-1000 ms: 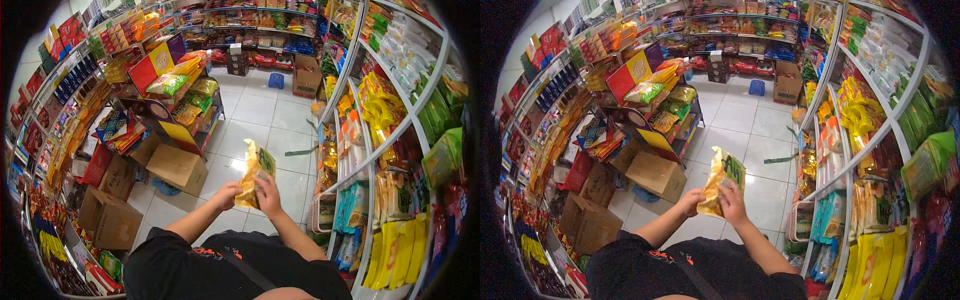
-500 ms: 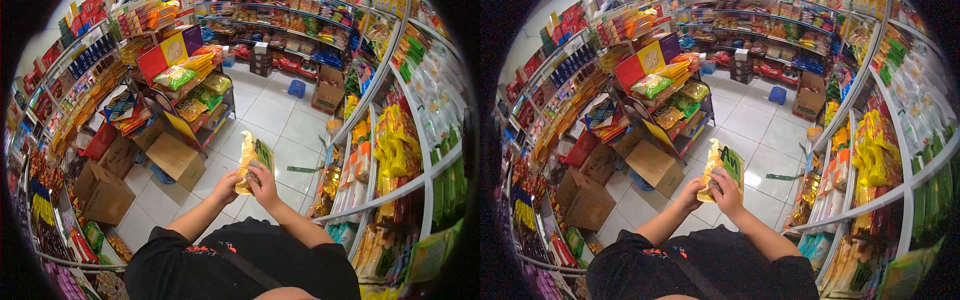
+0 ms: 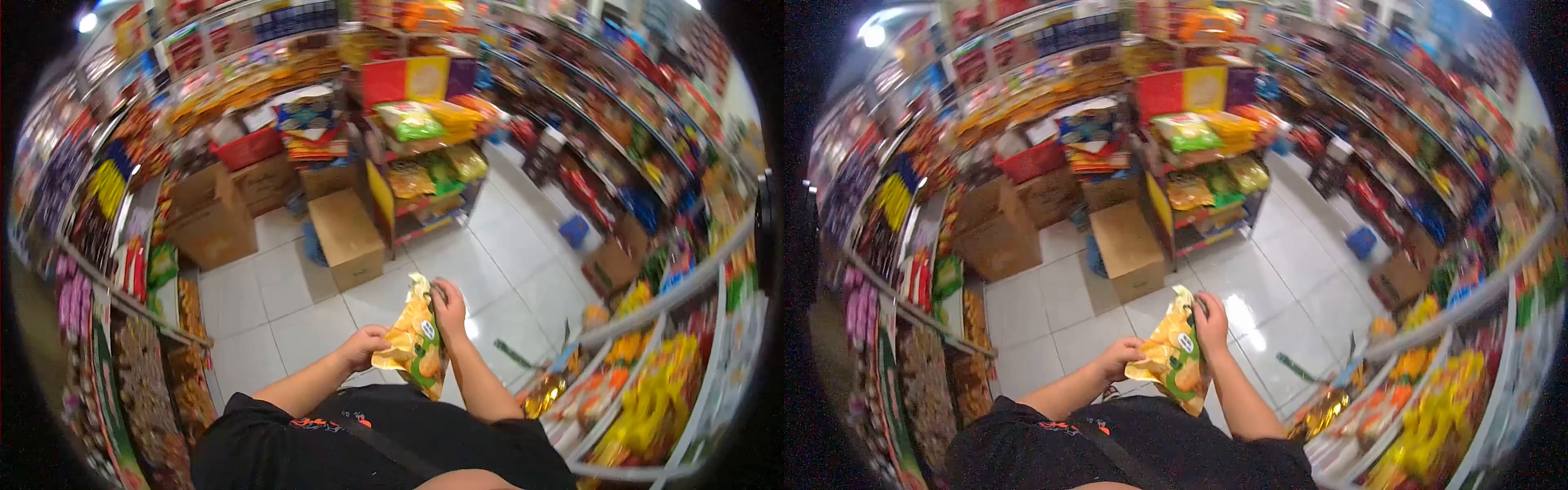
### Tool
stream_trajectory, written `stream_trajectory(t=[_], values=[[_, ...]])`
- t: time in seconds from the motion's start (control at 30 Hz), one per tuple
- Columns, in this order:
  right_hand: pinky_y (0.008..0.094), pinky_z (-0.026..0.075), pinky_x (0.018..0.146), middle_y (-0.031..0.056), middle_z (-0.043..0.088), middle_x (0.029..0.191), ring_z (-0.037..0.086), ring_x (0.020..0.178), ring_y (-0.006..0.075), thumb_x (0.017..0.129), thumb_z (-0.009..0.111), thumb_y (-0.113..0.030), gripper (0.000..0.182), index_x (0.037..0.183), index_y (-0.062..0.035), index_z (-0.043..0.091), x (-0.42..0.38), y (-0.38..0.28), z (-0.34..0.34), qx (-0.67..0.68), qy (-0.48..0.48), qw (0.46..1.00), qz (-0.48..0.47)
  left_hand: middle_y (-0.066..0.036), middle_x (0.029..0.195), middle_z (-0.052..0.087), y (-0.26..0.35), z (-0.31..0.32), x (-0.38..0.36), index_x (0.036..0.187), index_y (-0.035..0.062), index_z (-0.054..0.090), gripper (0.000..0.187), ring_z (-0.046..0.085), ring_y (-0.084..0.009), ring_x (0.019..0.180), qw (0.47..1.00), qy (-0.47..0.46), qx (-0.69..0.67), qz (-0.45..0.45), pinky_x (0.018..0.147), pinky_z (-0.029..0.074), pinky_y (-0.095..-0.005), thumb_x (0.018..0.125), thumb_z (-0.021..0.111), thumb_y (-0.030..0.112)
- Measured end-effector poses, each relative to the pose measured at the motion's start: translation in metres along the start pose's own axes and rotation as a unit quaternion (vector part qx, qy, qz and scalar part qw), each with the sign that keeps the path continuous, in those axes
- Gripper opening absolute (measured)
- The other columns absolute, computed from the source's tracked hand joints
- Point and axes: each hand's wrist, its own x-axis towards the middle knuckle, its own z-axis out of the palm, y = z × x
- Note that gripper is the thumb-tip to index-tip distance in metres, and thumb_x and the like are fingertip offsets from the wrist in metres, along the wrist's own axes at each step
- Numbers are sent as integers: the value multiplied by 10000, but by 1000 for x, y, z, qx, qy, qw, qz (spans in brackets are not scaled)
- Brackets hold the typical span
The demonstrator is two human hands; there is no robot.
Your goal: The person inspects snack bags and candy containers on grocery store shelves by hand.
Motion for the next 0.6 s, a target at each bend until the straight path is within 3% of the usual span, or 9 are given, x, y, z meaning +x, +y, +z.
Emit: stream_trajectory(t=[0.1,0.23,0.33,0.43,0.53,0.6], values=[[321,373,866,136,544,1030,496,992,252,758,546,-123,227,966,-33,563,-14,-18,28,113,-120,986,29,-137,955,575,5,-15,-9,937,-77,545,253,580,-222,861,995,55,-61,62,790,461,-326,707,525,26],[339,365,885,145,517,1089,479,1021,298,748,565,-129,257,986,-34,549,-38,-77,61,-7,-270,954,-129,-143,930,575,19,-52,-16,897,-70,541,228,591,-242,822,965,148,-138,169,763,480,-351,700,543,44],[349,367,877,155,506,1078,476,997,319,756,562,-122,259,996,-27,537,-32,-87,89,-16,-207,960,-189,-133,977,554,37,-67,-40,871,-78,554,209,580,-233,856,977,94,-72,179,779,475,-337,697,557,39],[345,377,857,155,507,1047,483,968,299,764,546,-86,245,998,-14,527,0,-41,118,-24,-102,986,-133,-143,1097,479,55,-76,-52,828,-87,577,183,533,-228,947,982,35,-25,185,803,463,-328,677,583,17],[320,390,825,138,524,1010,494,951,249,766,539,-64,231,988,-2,529,25,-6,138,39,-35,998,17,-151,1166,423,72,-84,-60,830,-86,587,192,487,-237,1015,987,20,-49,153,835,442,-326,660,590,4],[323,392,826,137,532,1003,497,949,254,761,543,-83,240,988,-6,533,20,-3,148,-1,-71,997,-4,-149,1146,445,78,-99,-58,869,-82,576,224,498,-245,1006,979,46,-72,185,837,443,-339,663,576,6]])
